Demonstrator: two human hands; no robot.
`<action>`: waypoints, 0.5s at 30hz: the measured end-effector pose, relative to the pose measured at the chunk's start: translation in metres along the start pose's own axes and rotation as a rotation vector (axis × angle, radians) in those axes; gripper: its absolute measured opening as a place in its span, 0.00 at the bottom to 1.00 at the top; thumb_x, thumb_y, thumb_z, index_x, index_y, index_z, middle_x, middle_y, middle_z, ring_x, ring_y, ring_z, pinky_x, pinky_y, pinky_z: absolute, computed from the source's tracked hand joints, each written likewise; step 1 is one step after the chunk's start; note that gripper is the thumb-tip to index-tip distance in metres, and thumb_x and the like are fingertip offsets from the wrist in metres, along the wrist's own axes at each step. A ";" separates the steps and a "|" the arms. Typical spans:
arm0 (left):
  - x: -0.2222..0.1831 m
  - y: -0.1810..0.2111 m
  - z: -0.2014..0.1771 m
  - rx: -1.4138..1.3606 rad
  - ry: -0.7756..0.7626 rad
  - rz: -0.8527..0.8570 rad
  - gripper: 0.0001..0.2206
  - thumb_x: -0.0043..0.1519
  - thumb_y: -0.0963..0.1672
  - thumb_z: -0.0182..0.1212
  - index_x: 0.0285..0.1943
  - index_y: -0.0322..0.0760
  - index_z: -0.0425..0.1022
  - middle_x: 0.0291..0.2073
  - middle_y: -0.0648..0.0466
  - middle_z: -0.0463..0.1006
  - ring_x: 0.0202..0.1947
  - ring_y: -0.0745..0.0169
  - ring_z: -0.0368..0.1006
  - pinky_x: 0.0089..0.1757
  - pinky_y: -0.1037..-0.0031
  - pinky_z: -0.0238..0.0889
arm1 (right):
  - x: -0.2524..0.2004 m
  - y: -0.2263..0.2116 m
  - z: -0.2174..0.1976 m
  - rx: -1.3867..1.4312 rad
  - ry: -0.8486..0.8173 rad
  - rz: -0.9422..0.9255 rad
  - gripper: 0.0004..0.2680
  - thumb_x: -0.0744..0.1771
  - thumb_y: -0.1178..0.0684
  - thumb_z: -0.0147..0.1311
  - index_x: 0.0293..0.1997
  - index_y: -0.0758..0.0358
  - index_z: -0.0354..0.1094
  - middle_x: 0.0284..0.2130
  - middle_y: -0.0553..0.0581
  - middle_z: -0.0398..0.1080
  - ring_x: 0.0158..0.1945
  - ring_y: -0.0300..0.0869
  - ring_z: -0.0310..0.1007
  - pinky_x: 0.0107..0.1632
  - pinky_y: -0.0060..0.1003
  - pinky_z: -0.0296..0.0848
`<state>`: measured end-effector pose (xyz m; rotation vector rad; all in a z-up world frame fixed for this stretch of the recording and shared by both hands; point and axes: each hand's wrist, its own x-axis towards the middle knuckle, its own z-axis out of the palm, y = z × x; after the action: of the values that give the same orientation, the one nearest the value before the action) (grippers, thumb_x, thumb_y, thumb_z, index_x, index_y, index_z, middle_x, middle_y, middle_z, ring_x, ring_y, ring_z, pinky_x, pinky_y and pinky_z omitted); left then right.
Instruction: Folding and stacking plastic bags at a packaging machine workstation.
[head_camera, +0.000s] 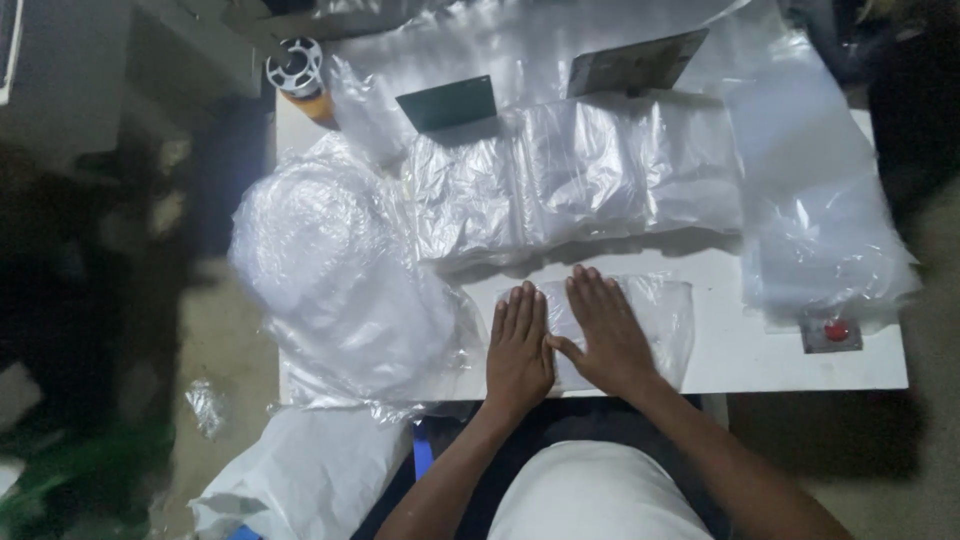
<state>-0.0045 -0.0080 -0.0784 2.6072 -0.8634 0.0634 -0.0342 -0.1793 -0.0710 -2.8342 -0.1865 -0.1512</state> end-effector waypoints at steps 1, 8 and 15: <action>0.001 -0.001 0.001 -0.008 0.007 0.028 0.27 0.71 0.47 0.35 0.79 0.31 0.52 0.77 0.39 0.52 0.77 0.42 0.45 0.72 0.54 0.31 | -0.004 0.011 -0.009 -0.017 0.016 0.019 0.34 0.68 0.27 0.42 0.75 0.67 0.49 0.73 0.68 0.51 0.76 0.58 0.48 0.78 0.53 0.41; -0.015 -0.004 -0.003 -0.178 0.322 0.084 0.22 0.69 0.44 0.48 0.71 0.27 0.65 0.70 0.37 0.65 0.72 0.36 0.58 0.70 0.52 0.47 | -0.021 0.093 -0.122 0.777 -0.137 0.543 0.19 0.67 0.46 0.51 0.65 0.56 0.62 0.67 0.57 0.60 0.69 0.52 0.59 0.62 0.47 0.55; -0.043 -0.004 -0.016 -0.245 0.399 0.080 0.22 0.63 0.37 0.59 0.68 0.32 0.68 0.68 0.41 0.69 0.71 0.39 0.63 0.69 0.49 0.55 | 0.032 0.334 -0.127 0.569 0.475 0.621 0.12 0.65 0.63 0.56 0.54 0.63 0.73 0.47 0.55 0.77 0.48 0.38 0.77 0.51 0.31 0.74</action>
<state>-0.0356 0.0248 -0.0722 2.2236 -0.7734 0.4539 0.0345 -0.5302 -0.0419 -2.0933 0.6385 -0.5231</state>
